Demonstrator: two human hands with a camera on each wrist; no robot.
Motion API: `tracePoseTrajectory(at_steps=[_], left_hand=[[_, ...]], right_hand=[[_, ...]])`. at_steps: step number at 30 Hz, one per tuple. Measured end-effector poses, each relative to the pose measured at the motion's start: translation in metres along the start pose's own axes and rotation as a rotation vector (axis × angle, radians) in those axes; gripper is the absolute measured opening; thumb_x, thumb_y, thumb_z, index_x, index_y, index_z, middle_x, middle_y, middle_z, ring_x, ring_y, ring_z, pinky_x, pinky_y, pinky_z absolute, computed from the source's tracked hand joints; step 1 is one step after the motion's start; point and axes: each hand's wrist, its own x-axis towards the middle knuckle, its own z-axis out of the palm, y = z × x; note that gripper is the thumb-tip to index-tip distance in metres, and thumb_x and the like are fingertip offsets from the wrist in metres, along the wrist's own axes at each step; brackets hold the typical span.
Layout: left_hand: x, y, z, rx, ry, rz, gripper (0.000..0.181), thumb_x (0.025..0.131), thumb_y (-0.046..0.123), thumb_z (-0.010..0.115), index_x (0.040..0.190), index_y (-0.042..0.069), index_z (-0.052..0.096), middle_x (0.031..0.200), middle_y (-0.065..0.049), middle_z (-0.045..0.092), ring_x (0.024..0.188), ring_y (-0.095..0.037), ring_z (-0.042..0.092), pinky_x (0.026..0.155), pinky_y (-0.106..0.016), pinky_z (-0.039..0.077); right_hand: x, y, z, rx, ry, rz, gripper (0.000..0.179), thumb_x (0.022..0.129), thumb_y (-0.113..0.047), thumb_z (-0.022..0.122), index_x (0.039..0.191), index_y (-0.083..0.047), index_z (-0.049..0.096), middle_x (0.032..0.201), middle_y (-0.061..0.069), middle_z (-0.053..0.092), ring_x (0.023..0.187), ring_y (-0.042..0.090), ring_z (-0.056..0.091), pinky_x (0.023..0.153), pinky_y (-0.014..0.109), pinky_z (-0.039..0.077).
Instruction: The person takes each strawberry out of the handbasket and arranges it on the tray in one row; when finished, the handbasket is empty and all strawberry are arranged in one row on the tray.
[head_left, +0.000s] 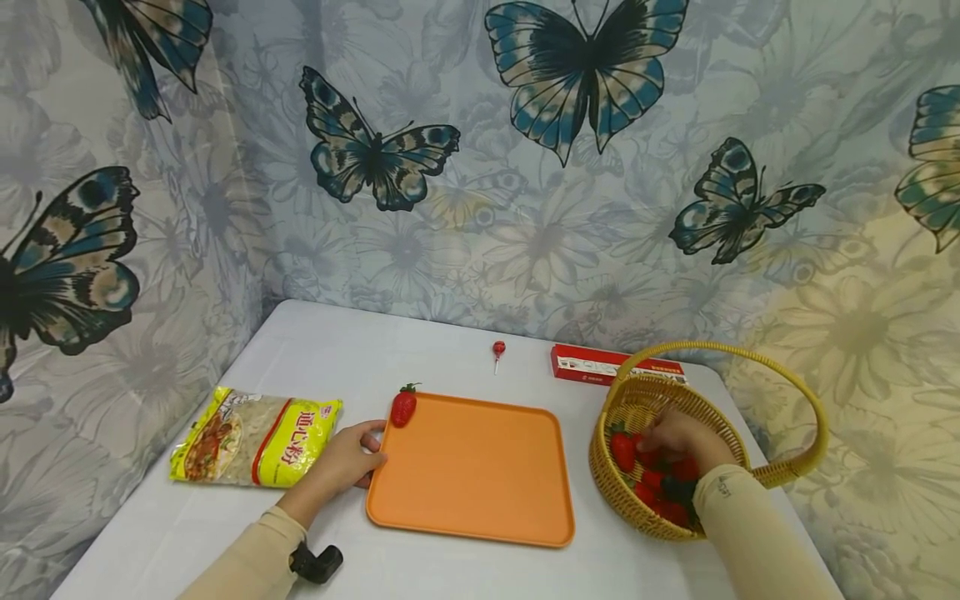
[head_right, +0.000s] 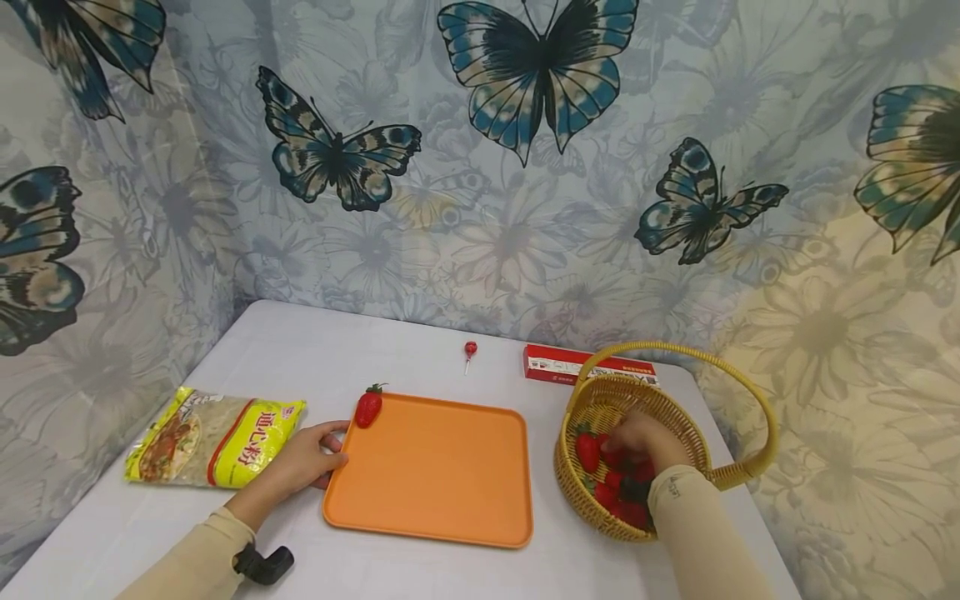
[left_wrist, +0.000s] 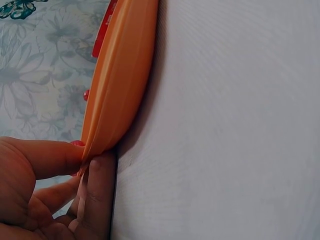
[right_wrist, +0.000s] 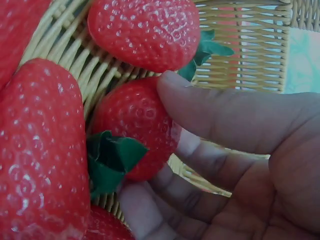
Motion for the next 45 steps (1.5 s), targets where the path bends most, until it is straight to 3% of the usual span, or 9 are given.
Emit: tracePoseTrajectory(at_steps=[8, 14, 20, 23, 27, 29, 35, 42, 45], left_hand=[[0.002, 0.001, 0.0, 0.002, -0.004, 0.003, 0.056, 0.088, 0.007, 0.07, 0.14, 0.008, 0.052, 0.094, -0.007, 0.054, 0.064, -0.019, 0.056, 0.052, -0.031, 0.053], [0.002, 0.003, -0.001, 0.005, -0.002, 0.003, 0.056, 0.088, 0.007, 0.07, 0.14, 0.008, 0.052, 0.094, -0.007, 0.053, 0.064, -0.019, 0.056, 0.052, -0.031, 0.053], [0.002, 0.002, -0.003, 0.009, -0.004, -0.001, 0.057, 0.088, 0.008, 0.07, 0.141, 0.008, 0.051, 0.094, -0.007, 0.053, 0.065, -0.019, 0.056, 0.053, -0.031, 0.053], [0.002, 0.001, -0.003, 0.007, 0.0, 0.002, 0.057, 0.087, 0.008, 0.07, 0.141, 0.007, 0.051, 0.094, -0.007, 0.053, 0.064, -0.019, 0.056, 0.053, -0.031, 0.053], [0.002, 0.0, -0.004, 0.003, 0.007, 0.007, 0.056, 0.087, 0.008, 0.07, 0.14, 0.008, 0.051, 0.093, -0.007, 0.053, 0.063, -0.018, 0.056, 0.052, -0.031, 0.053], [0.001, -0.001, -0.003, 0.01, 0.007, 0.006, 0.056, 0.087, 0.008, 0.07, 0.14, 0.008, 0.051, 0.093, -0.007, 0.053, 0.063, -0.018, 0.056, 0.052, -0.031, 0.053], [0.0, -0.002, -0.003, 0.02, 0.004, -0.004, 0.056, 0.088, 0.009, 0.07, 0.141, 0.008, 0.051, 0.094, -0.007, 0.053, 0.064, -0.018, 0.055, 0.053, -0.031, 0.053], [-0.001, -0.002, 0.0, 0.019, 0.002, -0.011, 0.056, 0.088, 0.008, 0.069, 0.141, 0.009, 0.051, 0.095, -0.007, 0.053, 0.065, -0.018, 0.055, 0.053, -0.031, 0.053], [-0.001, -0.002, 0.002, 0.02, 0.002, -0.008, 0.056, 0.088, 0.009, 0.069, 0.141, 0.009, 0.051, 0.094, -0.007, 0.053, 0.064, -0.018, 0.055, 0.053, -0.031, 0.053]], right_hand=[[-0.002, -0.001, -0.003, -0.035, 0.011, 0.003, 0.024, 0.082, -0.02, 0.072, 0.088, 0.001, 0.062, 0.089, 0.009, 0.061, 0.083, 0.023, 0.059, 0.073, 0.04, 0.054], [-0.011, -0.01, -0.009, 0.006, 0.058, -0.05, 0.031, 0.084, -0.02, 0.07, 0.096, 0.005, 0.057, 0.094, 0.013, 0.058, 0.087, 0.027, 0.058, 0.074, 0.044, 0.054], [-0.024, -0.023, -0.014, 0.087, 0.05, -0.088, 0.025, 0.086, -0.018, 0.068, 0.091, -0.001, 0.05, 0.084, 0.008, 0.048, 0.073, 0.022, 0.049, 0.066, 0.042, 0.049], [-0.032, -0.032, -0.018, 0.08, 0.032, -0.122, 0.03, 0.088, -0.02, 0.069, 0.099, 0.003, 0.054, 0.092, 0.009, 0.054, 0.08, 0.022, 0.053, 0.071, 0.043, 0.051], [-0.046, -0.048, -0.021, 0.095, -0.008, -0.175, 0.053, 0.088, -0.025, 0.073, 0.122, 0.01, 0.052, 0.115, 0.015, 0.057, 0.098, 0.026, 0.058, 0.082, 0.047, 0.052], [-0.054, -0.056, -0.02, 0.136, -0.041, -0.207, 0.054, 0.087, -0.024, 0.074, 0.123, 0.01, 0.051, 0.113, 0.016, 0.057, 0.097, 0.026, 0.059, 0.084, 0.046, 0.053], [-0.07, -0.08, -0.01, 0.283, -0.143, -0.323, 0.04, 0.087, -0.016, 0.075, 0.11, 0.006, 0.052, 0.1, 0.014, 0.057, 0.09, 0.029, 0.062, 0.082, 0.043, 0.055], [-0.066, -0.117, 0.022, 0.192, -0.141, -0.395, 0.042, 0.084, -0.023, 0.078, 0.119, -0.006, 0.062, 0.103, 0.012, 0.065, 0.093, 0.028, 0.06, 0.082, 0.039, 0.052], [-0.053, -0.133, 0.042, 0.236, -0.151, -0.395, 0.051, 0.082, -0.02, 0.08, 0.127, -0.008, 0.059, 0.1, 0.011, 0.065, 0.092, 0.026, 0.061, 0.083, 0.041, 0.051]])
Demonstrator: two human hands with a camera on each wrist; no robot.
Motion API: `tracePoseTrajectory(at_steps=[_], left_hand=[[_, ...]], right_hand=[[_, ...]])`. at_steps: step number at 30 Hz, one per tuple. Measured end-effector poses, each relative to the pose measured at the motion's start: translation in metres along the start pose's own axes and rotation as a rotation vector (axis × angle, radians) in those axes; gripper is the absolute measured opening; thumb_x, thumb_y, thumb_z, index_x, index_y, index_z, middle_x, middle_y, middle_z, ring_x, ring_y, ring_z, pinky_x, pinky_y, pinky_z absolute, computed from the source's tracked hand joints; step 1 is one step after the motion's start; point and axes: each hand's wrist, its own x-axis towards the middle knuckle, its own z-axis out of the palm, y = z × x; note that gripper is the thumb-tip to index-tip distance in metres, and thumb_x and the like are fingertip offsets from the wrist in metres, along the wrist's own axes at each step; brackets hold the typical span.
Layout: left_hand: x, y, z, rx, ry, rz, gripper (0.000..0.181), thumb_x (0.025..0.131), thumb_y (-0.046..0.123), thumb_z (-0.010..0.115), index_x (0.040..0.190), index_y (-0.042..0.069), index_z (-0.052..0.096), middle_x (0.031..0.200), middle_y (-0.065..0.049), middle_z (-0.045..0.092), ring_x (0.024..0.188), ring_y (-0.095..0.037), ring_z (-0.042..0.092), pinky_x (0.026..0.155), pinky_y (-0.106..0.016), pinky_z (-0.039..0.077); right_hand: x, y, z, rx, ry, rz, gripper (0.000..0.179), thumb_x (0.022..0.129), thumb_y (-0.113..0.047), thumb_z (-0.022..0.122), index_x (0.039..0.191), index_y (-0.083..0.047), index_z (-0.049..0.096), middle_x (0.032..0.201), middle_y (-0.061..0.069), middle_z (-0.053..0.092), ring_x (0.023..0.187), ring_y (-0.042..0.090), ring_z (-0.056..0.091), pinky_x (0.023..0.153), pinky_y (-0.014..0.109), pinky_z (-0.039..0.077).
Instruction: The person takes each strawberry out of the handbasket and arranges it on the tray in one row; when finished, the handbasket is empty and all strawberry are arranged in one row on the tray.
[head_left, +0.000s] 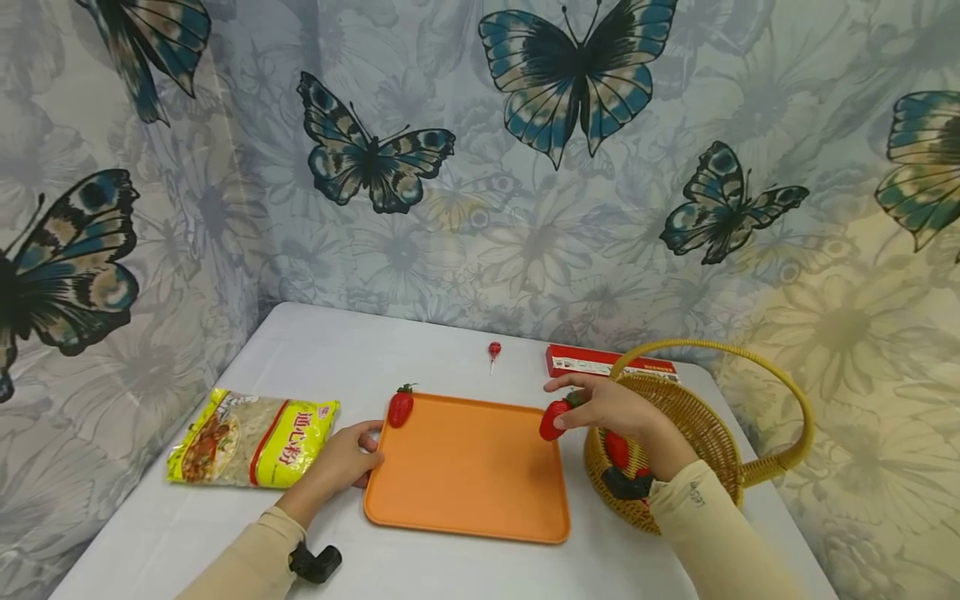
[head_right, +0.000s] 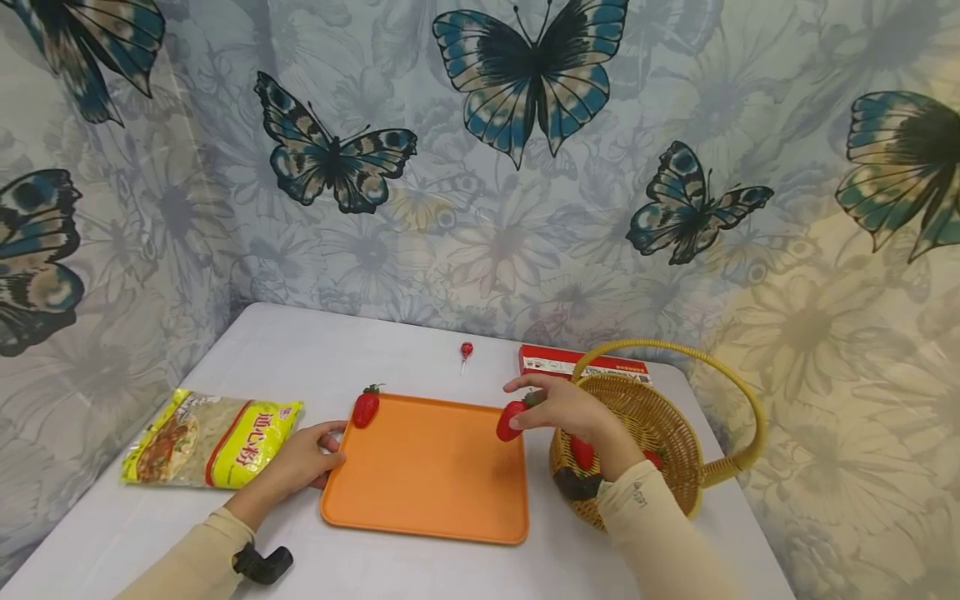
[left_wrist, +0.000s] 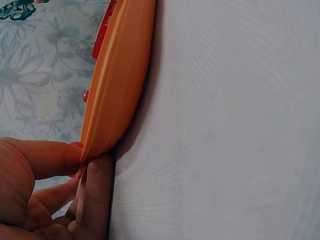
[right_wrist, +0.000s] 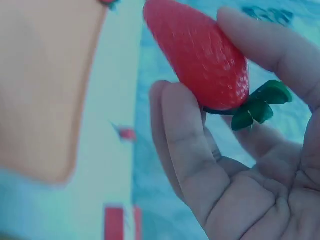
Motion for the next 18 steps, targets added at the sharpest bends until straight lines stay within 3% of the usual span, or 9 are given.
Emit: tracePoseTrajectory(at_steps=[4, 9, 18], left_hand=[[0.0, -0.001, 0.0, -0.002, 0.007, 0.008, 0.056, 0.088, 0.009, 0.07, 0.141, 0.009, 0.052, 0.094, -0.007, 0.053, 0.062, -0.018, 0.055, 0.053, -0.031, 0.053], [0.002, 0.0, 0.003, -0.001, -0.003, 0.021, 0.056, 0.088, 0.009, 0.07, 0.141, 0.009, 0.051, 0.094, -0.006, 0.053, 0.063, -0.018, 0.055, 0.053, -0.031, 0.053], [0.001, -0.001, 0.002, 0.002, 0.004, 0.003, 0.056, 0.088, 0.009, 0.07, 0.141, 0.01, 0.052, 0.094, -0.006, 0.053, 0.065, -0.018, 0.055, 0.053, -0.03, 0.053]], right_hand=[[0.031, -0.004, 0.031, 0.147, -0.006, 0.038, 0.058, 0.082, -0.013, 0.08, 0.129, 0.0, 0.048, 0.098, 0.015, 0.061, 0.088, 0.026, 0.062, 0.084, 0.044, 0.054], [0.062, -0.001, 0.071, 0.266, 0.041, 0.112, 0.047, 0.083, -0.006, 0.076, 0.118, 0.006, 0.046, 0.109, 0.019, 0.057, 0.096, 0.027, 0.062, 0.084, 0.043, 0.055], [0.104, 0.0, 0.125, 0.123, 0.244, 0.161, 0.034, 0.082, -0.013, 0.08, 0.101, 0.0, 0.056, 0.098, 0.012, 0.058, 0.086, 0.023, 0.057, 0.069, 0.029, 0.053]])
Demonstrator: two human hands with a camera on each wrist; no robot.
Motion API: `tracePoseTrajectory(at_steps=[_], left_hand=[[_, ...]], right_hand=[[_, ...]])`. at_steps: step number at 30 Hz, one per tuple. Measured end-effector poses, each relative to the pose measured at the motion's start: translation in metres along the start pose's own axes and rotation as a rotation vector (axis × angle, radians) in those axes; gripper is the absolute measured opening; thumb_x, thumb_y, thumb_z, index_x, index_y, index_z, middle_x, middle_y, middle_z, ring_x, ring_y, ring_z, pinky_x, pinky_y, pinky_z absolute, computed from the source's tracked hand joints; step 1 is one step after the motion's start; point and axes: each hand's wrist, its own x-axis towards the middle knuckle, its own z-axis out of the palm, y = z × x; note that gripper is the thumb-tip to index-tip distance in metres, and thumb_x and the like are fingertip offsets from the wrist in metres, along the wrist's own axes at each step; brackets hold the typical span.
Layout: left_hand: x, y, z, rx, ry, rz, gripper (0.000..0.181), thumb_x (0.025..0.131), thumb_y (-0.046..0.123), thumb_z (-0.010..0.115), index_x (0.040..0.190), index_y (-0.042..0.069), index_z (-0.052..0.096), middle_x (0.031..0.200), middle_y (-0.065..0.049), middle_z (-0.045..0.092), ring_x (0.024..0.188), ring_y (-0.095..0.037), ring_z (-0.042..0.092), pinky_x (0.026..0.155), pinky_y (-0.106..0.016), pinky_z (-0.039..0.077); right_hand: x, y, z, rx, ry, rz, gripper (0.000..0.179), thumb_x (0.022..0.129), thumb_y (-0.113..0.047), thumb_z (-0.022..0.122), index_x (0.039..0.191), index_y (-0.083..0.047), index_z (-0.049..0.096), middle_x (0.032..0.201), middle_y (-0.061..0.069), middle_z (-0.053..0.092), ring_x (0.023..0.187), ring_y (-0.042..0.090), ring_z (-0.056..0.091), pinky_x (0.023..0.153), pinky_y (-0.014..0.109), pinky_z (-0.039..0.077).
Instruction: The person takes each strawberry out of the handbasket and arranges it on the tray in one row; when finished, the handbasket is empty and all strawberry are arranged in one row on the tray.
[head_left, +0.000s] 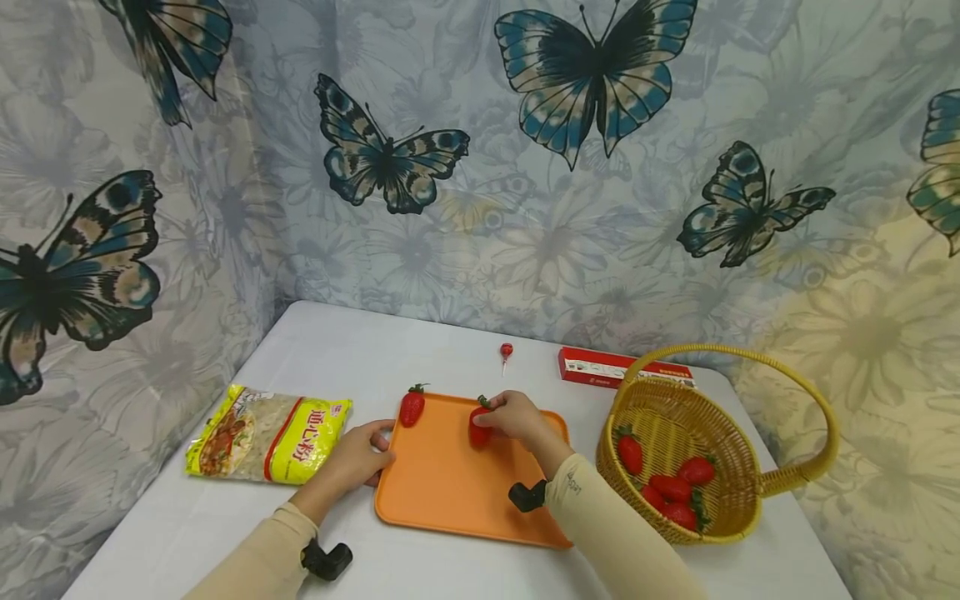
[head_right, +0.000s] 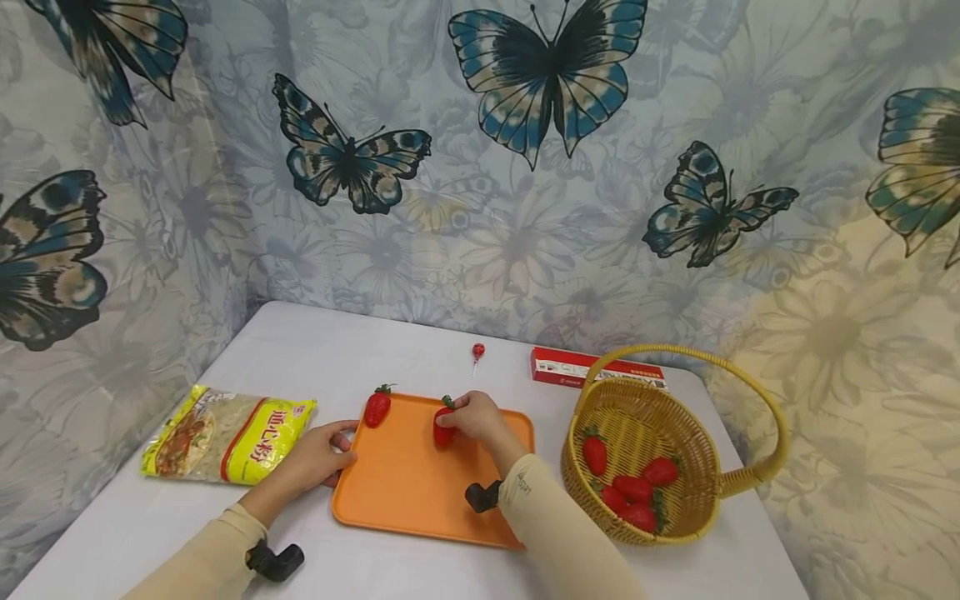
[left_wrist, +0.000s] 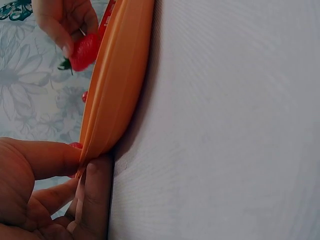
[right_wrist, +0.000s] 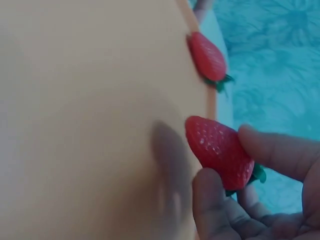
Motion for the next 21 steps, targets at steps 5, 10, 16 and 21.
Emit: tracePoseTrajectory(at_steps=[5, 10, 16, 21], left_hand=[[0.001, -0.002, -0.002, 0.0, 0.006, -0.006, 0.055, 0.089, 0.01, 0.07, 0.141, 0.01, 0.051, 0.094, -0.006, 0.053, 0.064, -0.018, 0.055, 0.053, -0.03, 0.053], [0.001, -0.002, -0.001, 0.009, 0.01, -0.003, 0.055, 0.089, 0.01, 0.069, 0.141, 0.01, 0.052, 0.094, -0.006, 0.053, 0.062, -0.018, 0.054, 0.052, -0.03, 0.052], [0.001, -0.004, 0.001, 0.011, 0.014, 0.014, 0.055, 0.088, 0.01, 0.07, 0.141, 0.01, 0.052, 0.093, -0.005, 0.053, 0.06, -0.018, 0.054, 0.051, -0.03, 0.052], [0.002, -0.004, 0.0, 0.008, 0.014, 0.023, 0.055, 0.088, 0.01, 0.07, 0.141, 0.01, 0.052, 0.093, -0.005, 0.053, 0.059, -0.018, 0.054, 0.051, -0.03, 0.052]], right_hand=[[0.011, -0.002, 0.019, 0.031, 0.03, 0.003, 0.033, 0.081, -0.011, 0.08, 0.098, 0.001, 0.055, 0.099, 0.014, 0.058, 0.086, 0.023, 0.061, 0.069, 0.029, 0.056], [0.017, -0.003, 0.031, 0.003, 0.056, 0.025, 0.034, 0.081, -0.014, 0.082, 0.099, 0.0, 0.057, 0.098, 0.014, 0.058, 0.077, 0.021, 0.064, 0.068, 0.029, 0.057], [0.02, -0.008, 0.041, -0.021, 0.081, 0.037, 0.033, 0.081, -0.017, 0.081, 0.103, 0.0, 0.062, 0.101, 0.013, 0.061, 0.074, 0.02, 0.065, 0.069, 0.03, 0.057], [0.023, -0.013, 0.046, -0.029, 0.092, 0.036, 0.032, 0.082, -0.018, 0.081, 0.103, -0.001, 0.063, 0.101, 0.012, 0.061, 0.075, 0.02, 0.064, 0.069, 0.029, 0.057]])
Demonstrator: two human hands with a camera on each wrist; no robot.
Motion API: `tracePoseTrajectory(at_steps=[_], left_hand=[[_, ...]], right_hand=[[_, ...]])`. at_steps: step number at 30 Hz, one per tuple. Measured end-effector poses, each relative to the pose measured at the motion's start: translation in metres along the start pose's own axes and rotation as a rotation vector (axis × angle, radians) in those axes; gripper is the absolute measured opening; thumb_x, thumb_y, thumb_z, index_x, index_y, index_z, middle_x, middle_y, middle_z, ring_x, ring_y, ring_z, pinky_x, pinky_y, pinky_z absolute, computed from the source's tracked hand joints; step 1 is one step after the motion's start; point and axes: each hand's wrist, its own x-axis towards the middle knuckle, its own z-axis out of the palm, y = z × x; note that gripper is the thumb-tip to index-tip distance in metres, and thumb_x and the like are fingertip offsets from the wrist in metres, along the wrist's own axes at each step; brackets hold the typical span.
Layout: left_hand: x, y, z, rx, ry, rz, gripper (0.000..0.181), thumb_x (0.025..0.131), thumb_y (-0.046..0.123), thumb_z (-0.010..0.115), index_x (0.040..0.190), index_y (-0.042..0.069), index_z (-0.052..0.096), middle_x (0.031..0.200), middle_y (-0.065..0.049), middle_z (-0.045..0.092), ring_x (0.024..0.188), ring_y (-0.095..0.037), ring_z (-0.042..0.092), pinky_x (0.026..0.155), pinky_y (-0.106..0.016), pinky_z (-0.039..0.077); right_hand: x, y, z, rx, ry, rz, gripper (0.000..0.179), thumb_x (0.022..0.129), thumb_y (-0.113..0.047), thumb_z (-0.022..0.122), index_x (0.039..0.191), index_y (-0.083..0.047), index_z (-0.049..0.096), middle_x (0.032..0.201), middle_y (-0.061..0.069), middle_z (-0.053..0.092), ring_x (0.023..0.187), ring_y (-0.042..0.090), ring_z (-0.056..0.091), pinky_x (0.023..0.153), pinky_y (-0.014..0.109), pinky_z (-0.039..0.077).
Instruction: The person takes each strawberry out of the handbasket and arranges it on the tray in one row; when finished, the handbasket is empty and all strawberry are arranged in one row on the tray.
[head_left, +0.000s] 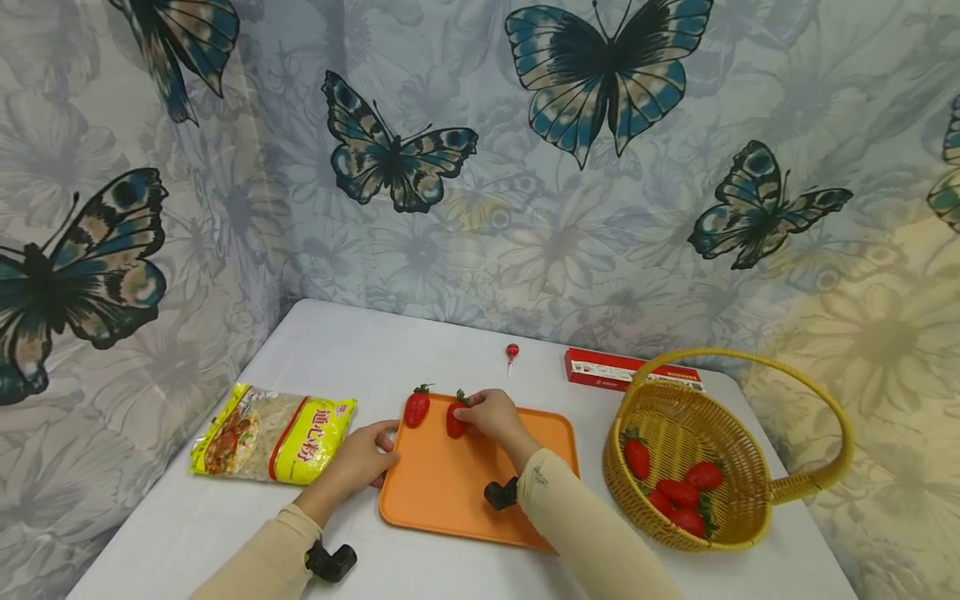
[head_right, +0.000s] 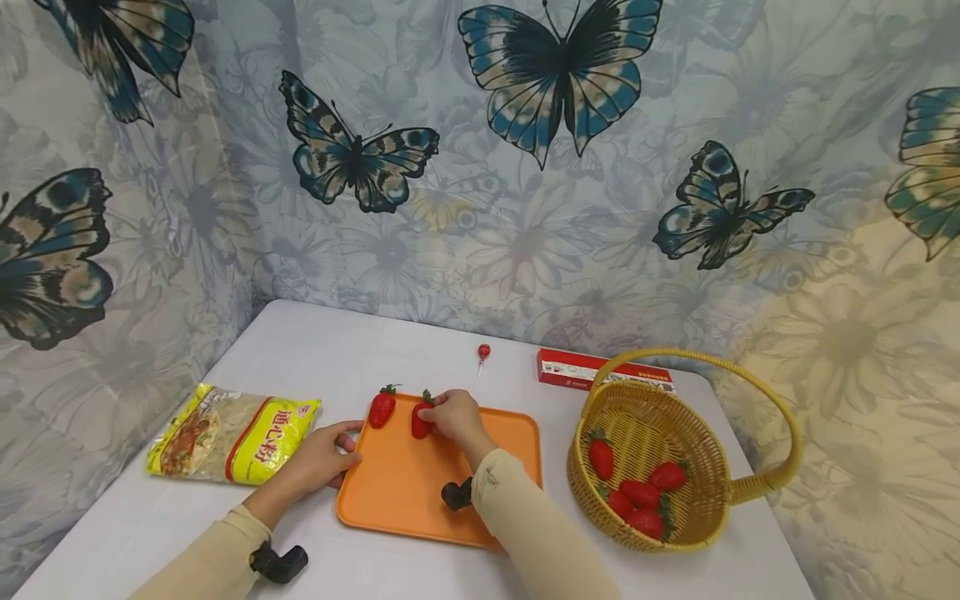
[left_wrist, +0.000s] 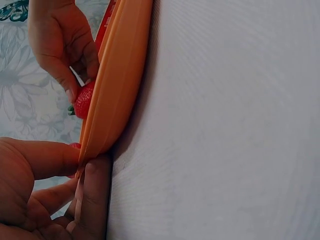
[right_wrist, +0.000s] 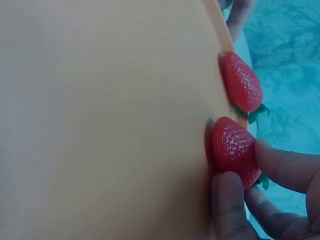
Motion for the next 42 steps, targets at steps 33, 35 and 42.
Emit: tracePoseTrajectory(at_steps=[33, 35, 42], left_hand=[[0.002, 0.0, 0.0, 0.012, -0.006, -0.012, 0.056, 0.089, 0.011, 0.07, 0.141, 0.01, 0.052, 0.093, -0.005, 0.053, 0.059, -0.018, 0.053, 0.052, -0.029, 0.052], [0.002, 0.0, 0.001, 0.011, -0.005, -0.009, 0.056, 0.088, 0.01, 0.07, 0.141, 0.01, 0.052, 0.093, -0.005, 0.053, 0.059, -0.018, 0.054, 0.052, -0.03, 0.052], [0.002, 0.0, 0.001, 0.017, -0.002, -0.014, 0.055, 0.089, 0.011, 0.07, 0.141, 0.01, 0.052, 0.093, -0.005, 0.053, 0.06, -0.018, 0.054, 0.052, -0.029, 0.051]], right_hand=[[0.002, -0.006, 0.025, 0.037, 0.069, -0.08, 0.025, 0.085, -0.016, 0.078, 0.099, -0.002, 0.063, 0.091, 0.01, 0.061, 0.068, 0.019, 0.062, 0.065, 0.029, 0.055], [0.002, -0.006, 0.026, 0.044, 0.069, -0.084, 0.025, 0.085, -0.016, 0.078, 0.1, -0.002, 0.063, 0.09, 0.01, 0.061, 0.067, 0.019, 0.062, 0.065, 0.029, 0.055], [0.001, -0.005, 0.027, 0.063, 0.053, -0.098, 0.026, 0.085, -0.016, 0.078, 0.1, -0.001, 0.063, 0.088, 0.009, 0.063, 0.067, 0.019, 0.064, 0.065, 0.029, 0.056]])
